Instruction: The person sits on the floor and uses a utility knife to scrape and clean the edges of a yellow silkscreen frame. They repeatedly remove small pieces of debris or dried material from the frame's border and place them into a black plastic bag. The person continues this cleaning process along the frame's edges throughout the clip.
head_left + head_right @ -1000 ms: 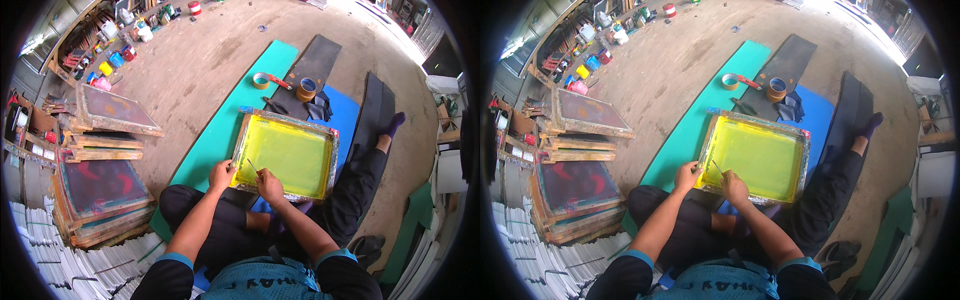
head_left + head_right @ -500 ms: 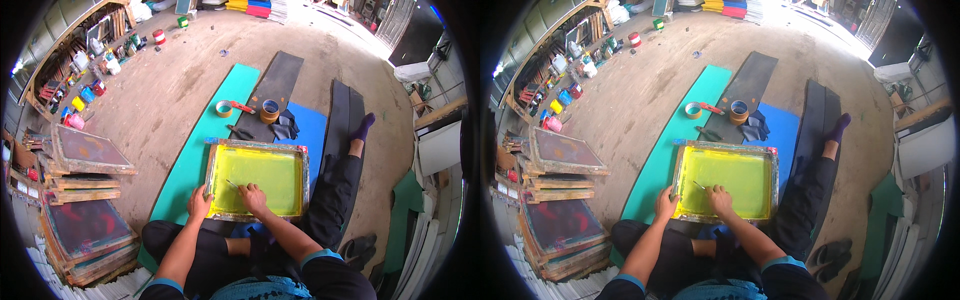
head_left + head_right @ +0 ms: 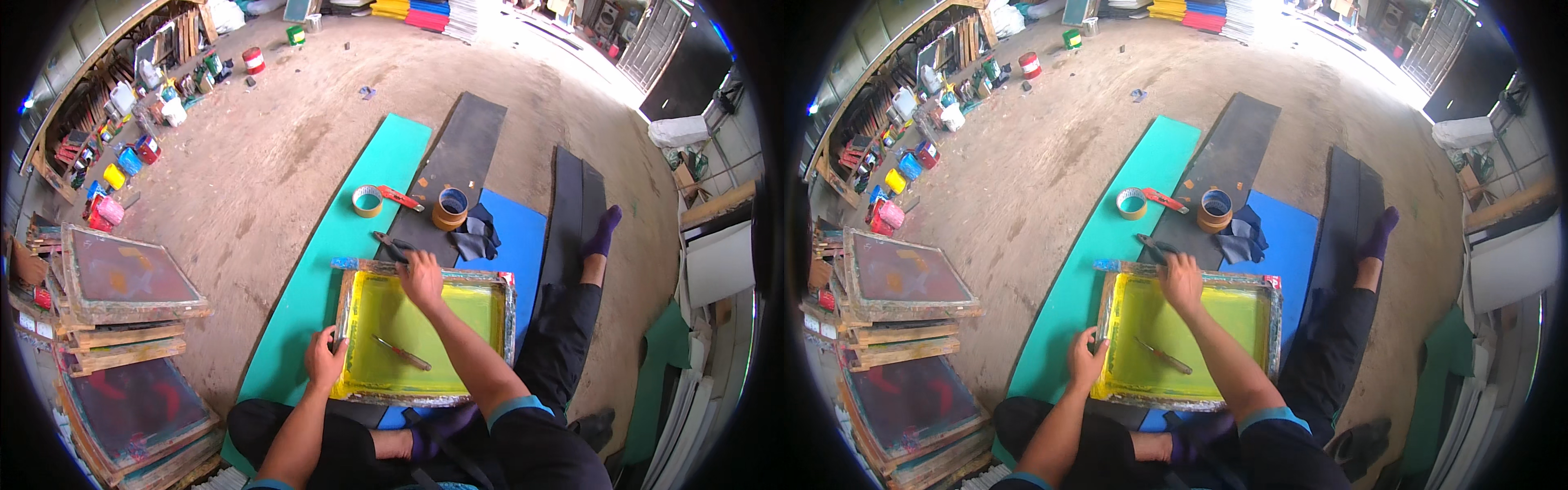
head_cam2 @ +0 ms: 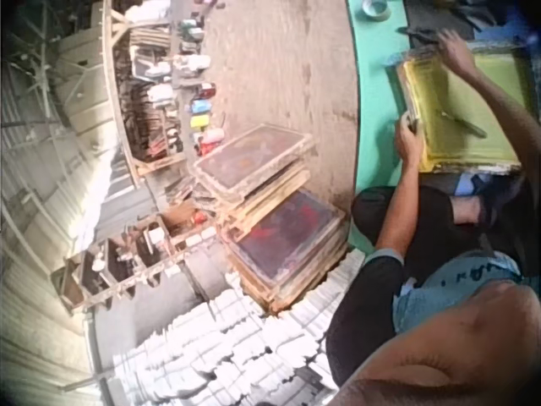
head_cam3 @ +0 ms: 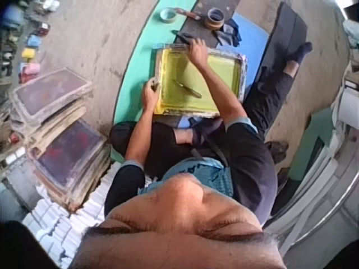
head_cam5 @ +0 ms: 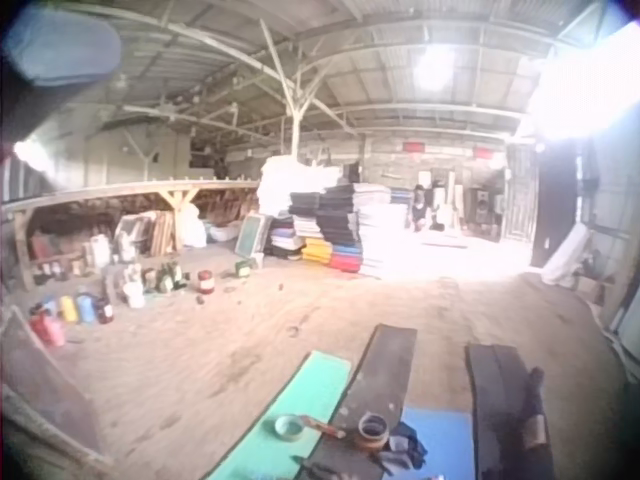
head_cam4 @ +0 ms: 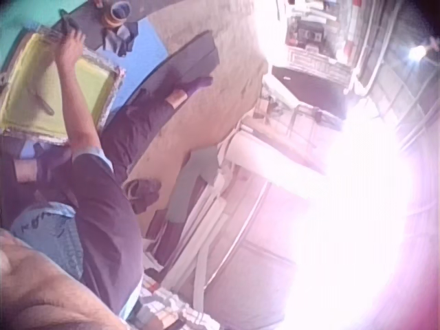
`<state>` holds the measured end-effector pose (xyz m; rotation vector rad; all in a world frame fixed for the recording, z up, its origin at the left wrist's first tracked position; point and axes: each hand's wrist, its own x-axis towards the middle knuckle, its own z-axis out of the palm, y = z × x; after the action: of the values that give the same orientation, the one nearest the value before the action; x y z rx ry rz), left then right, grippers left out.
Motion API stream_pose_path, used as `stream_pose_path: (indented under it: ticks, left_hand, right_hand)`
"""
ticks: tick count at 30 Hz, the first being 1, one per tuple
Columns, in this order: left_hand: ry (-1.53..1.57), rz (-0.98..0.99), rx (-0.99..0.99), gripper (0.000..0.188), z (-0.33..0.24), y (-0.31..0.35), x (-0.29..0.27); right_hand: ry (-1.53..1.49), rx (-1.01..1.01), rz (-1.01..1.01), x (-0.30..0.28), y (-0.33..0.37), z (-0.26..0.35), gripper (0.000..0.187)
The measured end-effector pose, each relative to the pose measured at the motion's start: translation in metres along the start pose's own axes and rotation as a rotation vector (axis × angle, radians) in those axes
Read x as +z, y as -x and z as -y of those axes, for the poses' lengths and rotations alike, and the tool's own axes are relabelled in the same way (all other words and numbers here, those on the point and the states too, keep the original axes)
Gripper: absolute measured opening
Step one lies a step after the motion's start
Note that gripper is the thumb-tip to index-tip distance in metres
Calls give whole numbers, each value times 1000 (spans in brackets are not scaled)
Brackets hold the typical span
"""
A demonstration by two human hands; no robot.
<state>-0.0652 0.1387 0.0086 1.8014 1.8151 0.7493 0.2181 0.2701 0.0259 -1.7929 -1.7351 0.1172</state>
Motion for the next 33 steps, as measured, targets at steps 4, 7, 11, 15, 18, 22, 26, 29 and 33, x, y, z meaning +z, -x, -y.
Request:
stream_pose_path:
  ticks: [4, 7, 11, 15, 18, 22, 26, 29, 33]
  left_hand:
    - [74, 5, 0, 45, 3, -3, 4]
    - [95, 28, -39, 45, 1, -4, 3]
    - [133, 37, -57, 46, 3, -4, 7]
    - [149, 35, -45, 46, 5, -5, 7]
    - [163, 32, -24, 44, 5, -7, 4]
    - [110, 22, -13, 43, -1, -6, -1]
    - [94, -108, 121, 41, -4, -5, -2]
    - [125, -154, 202, 41, -20, -1, -11]
    - [291, -101, 148, 51, -68, 12, -38]
  right_hand:
    - [83, 4, -46, 42, -74, -29, 50]
    - [244, 123, 91, 65, -112, -42, 63]
    - [337, 195, 103, 79, -125, -57, 47]
    - [309, 324, 130, 68, -117, -38, 28]
    - [141, 444, 86, 49, -104, -23, 27]
    - [-72, 329, -134, 5, -84, -6, 26]
    - [-592, 315, -185, -44, -54, 11, 19]
    - [-1084, 339, -248, -77, -24, 33, 16]
    - [-1315, 435, -154, -116, 23, 67, 17]
